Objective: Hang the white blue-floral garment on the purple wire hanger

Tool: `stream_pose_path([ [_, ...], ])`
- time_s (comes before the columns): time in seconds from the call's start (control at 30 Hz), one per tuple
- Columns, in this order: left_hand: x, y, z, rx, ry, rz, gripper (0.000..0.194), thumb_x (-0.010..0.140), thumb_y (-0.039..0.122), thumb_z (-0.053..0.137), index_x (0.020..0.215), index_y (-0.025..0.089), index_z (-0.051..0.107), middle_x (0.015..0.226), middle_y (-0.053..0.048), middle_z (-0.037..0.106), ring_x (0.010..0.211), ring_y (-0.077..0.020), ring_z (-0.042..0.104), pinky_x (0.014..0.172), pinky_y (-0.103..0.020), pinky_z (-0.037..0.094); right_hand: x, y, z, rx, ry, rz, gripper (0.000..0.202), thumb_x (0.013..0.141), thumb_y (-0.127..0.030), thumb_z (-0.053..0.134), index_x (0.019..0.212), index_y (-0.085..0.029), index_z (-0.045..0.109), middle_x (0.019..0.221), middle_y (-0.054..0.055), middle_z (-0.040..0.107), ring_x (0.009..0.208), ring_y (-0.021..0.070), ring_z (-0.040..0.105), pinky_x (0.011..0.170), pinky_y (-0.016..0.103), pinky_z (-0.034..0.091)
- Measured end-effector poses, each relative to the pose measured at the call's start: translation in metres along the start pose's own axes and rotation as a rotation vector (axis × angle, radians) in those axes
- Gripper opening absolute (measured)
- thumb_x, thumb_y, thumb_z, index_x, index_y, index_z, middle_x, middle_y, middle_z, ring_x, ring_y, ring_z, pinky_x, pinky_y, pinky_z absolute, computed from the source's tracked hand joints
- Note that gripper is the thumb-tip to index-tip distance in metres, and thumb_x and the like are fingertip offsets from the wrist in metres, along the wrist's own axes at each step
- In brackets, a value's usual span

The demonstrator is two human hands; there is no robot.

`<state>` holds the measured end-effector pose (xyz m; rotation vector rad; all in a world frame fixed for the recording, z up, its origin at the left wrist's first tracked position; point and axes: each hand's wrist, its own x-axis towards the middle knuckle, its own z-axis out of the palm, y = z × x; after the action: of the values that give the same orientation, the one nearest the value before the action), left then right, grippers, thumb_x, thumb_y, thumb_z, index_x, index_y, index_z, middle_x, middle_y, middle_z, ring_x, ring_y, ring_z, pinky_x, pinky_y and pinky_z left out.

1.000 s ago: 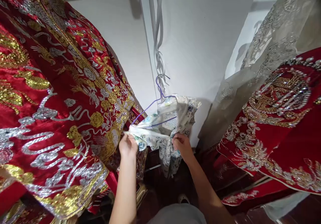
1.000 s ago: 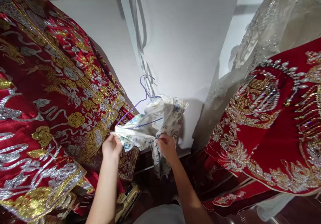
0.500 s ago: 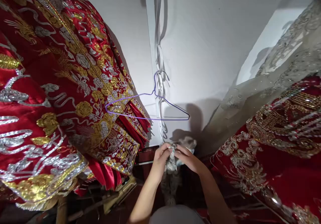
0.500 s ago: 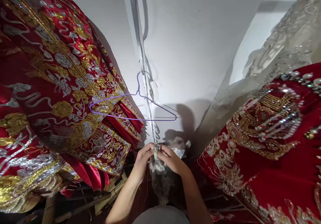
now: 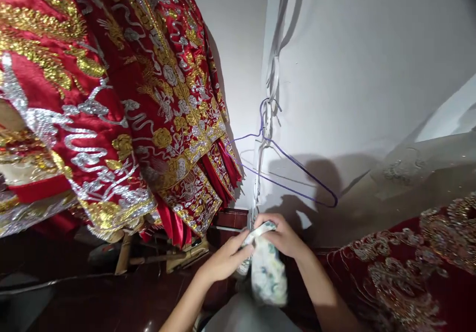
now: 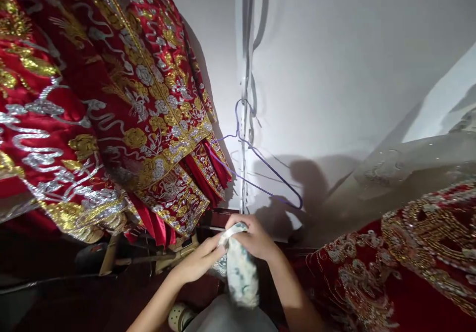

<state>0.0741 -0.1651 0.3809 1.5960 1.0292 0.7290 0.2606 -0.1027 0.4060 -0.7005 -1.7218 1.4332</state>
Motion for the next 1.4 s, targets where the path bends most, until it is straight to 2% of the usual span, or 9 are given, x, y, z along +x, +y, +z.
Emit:
stream_pose_path([
  [0.17,-0.027,-0.021,-0.010,0.257,0.061,-0.111,0.028,0.091,0.046,0.056,0.090,0.023,0.071,0.093,-0.006,0.073,0.086,-0.0268,0.065,0.081,-0.031,0.046,-0.001,-0.025,-0.019,-0.288,0.251,-0.385,0.032,0.070,-0.004,0.052,0.082,-0.025,0.073,0.076,0.001,0.066,0.068,0.0180,0.059,0.064,0.029,0.046],
  [0.27,-0.030,-0.019,-0.030,0.340,0.147,-0.099,0.030,0.096,0.043,0.048,0.087,0.024,0.070,0.087,-0.005,0.072,0.079,-0.0252,0.064,0.075,-0.029,0.044,0.001,-0.027,-0.020,-0.421,0.405,-0.341,0.047,0.074,-0.007,0.052,0.112,-0.026,0.072,0.086,0.004,0.068,0.076,0.0207,0.063,0.066,0.031,0.049],
  [0.43,-0.029,-0.004,-0.055,0.412,0.190,-0.002,0.031,0.097,0.040,0.046,0.082,0.022,0.067,0.073,-0.002,0.065,0.068,-0.0205,0.058,0.067,-0.026,0.040,0.027,-0.021,-0.030,-0.461,0.676,-0.201,0.052,0.089,-0.028,0.055,0.140,-0.020,0.055,0.069,0.002,0.059,0.057,0.0169,0.052,0.054,0.029,0.043],
  [0.53,-0.028,0.003,-0.067,0.422,0.186,0.076,0.026,0.097,0.035,0.048,0.082,0.022,0.066,0.069,0.000,0.063,0.065,-0.0189,0.057,0.066,-0.026,0.038,0.048,-0.014,-0.046,-0.602,0.637,-0.166,0.043,0.091,-0.034,0.051,0.130,-0.018,0.061,0.070,0.002,0.060,0.055,0.0164,0.050,0.057,0.030,0.042],
  [0.67,-0.014,0.011,-0.105,0.463,0.237,0.128,0.017,0.093,0.026,0.053,0.084,0.024,0.067,0.068,-0.001,0.062,0.066,-0.0206,0.058,0.071,-0.028,0.042,0.057,-0.013,-0.061,-0.790,0.517,-0.035,0.033,0.093,-0.042,0.046,0.086,-0.019,0.069,0.060,0.002,0.057,0.057,0.0180,0.051,0.058,0.031,0.038],
  [0.87,0.014,0.019,-0.158,0.363,0.365,0.112,0.015,0.075,0.023,0.073,0.062,0.024,0.066,0.070,-0.006,0.065,0.092,-0.0317,0.061,0.113,-0.047,0.029,0.030,-0.033,-0.057,-0.861,0.631,0.099,0.037,0.091,-0.051,0.050,0.076,-0.020,0.064,0.061,0.001,0.060,0.060,0.0175,0.053,0.057,0.028,0.036],
  [1.03,0.019,0.028,-0.165,0.422,0.396,0.105,0.014,0.076,0.027,0.071,0.063,0.024,0.067,0.085,-0.010,0.073,0.103,-0.0348,0.061,0.114,-0.049,0.028,0.016,-0.045,-0.049,-0.873,0.664,0.117,0.038,0.092,-0.051,0.051,0.072,-0.020,0.061,0.057,-0.001,0.056,0.058,0.0166,0.051,0.057,0.027,0.036],
  [1.23,0.034,0.046,-0.174,0.638,0.414,0.032,0.032,0.088,0.045,0.054,0.068,0.021,0.064,0.109,-0.018,0.072,0.110,-0.0371,0.063,0.104,-0.046,0.041,0.010,-0.049,-0.046,-0.719,0.724,0.130,0.043,0.087,-0.056,0.057,0.096,-0.015,0.071,0.056,0.002,0.060,0.055,0.0203,0.056,0.054,0.030,0.040],
  [1.4,0.053,0.043,-0.164,0.586,0.607,0.063,0.023,0.087,0.041,0.056,0.082,0.020,0.061,0.106,-0.017,0.071,0.116,-0.0347,0.061,0.107,-0.046,0.038,0.006,-0.044,-0.052,-0.722,0.689,0.070,0.039,0.089,-0.054,0.057,0.083,-0.018,0.071,0.053,-0.001,0.052,0.051,0.0160,0.048,0.050,0.028,0.036],
])
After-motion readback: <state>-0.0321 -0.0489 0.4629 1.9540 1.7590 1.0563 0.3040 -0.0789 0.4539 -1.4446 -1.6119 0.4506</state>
